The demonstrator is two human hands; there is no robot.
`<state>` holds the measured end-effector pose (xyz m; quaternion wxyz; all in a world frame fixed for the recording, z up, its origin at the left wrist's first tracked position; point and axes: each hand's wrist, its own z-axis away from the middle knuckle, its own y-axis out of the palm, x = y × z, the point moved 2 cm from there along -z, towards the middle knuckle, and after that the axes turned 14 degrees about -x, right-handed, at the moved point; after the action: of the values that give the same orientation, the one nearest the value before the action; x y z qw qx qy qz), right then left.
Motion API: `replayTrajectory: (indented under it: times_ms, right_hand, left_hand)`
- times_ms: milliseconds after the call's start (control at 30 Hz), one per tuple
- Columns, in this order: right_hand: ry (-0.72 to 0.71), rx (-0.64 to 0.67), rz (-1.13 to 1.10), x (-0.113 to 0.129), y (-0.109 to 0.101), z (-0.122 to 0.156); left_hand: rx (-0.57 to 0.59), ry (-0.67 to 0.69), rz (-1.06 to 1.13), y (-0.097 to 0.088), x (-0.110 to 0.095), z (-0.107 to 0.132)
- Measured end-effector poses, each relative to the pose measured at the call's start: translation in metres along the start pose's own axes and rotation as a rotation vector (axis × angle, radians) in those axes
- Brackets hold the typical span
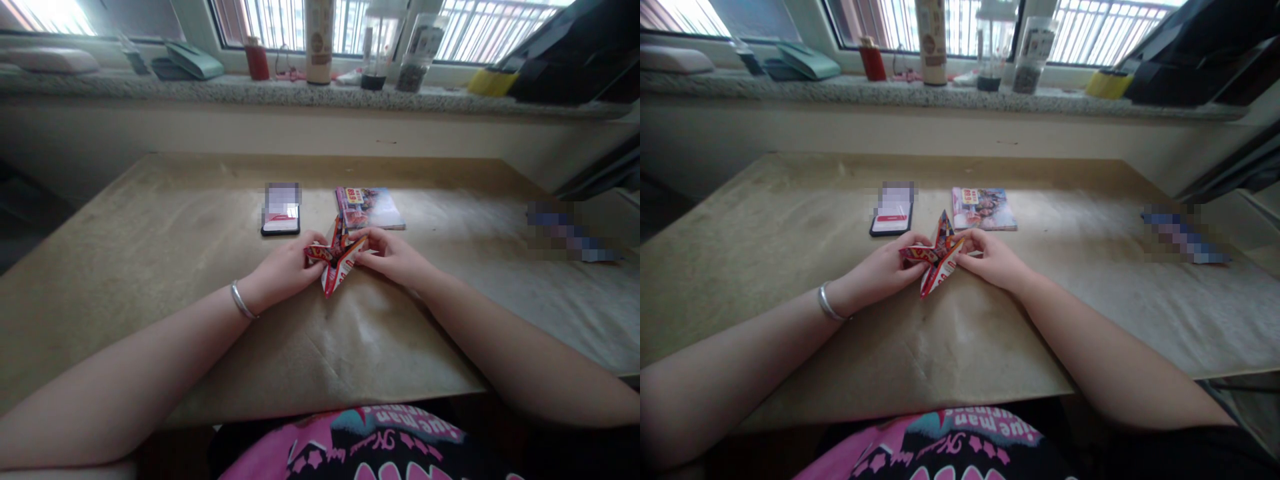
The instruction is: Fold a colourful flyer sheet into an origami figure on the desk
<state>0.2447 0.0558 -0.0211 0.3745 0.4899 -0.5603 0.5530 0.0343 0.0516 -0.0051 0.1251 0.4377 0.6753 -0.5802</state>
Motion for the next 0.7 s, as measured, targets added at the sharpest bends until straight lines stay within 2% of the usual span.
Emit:
replayTrajectory:
  times_ms: [100,300,400,600,700]
  right_hand:
    - [0.048,0.015,-0.089,-0.0065,0.0003,-0.0023]
    - [0.141,-0.149,-0.225,-0.0056,-0.0009,-0.0029]
    - [0.157,-0.181,-0.318,-0.0015,-0.0009,-0.0028]
    - [0.166,-0.187,-0.372,-0.0014,-0.0009,-0.0052]
    - [0.149,-0.232,-0.365,-0.0027,-0.002,-0.0054]
  left_hand:
    - [-0.017,-0.029,0.09,0.0021,0.0035,-0.0016]
    - [-0.066,-0.136,0.475,0.0084,0.0046,-0.0045]
    - [-0.107,-0.186,0.622,0.0099,0.0058,-0.0052]
    - [-0.189,-0.269,0.775,0.0065,0.0043,-0.007]
    - [-0.213,-0.34,0.836,0.0048,-0.0011,-0.0061]
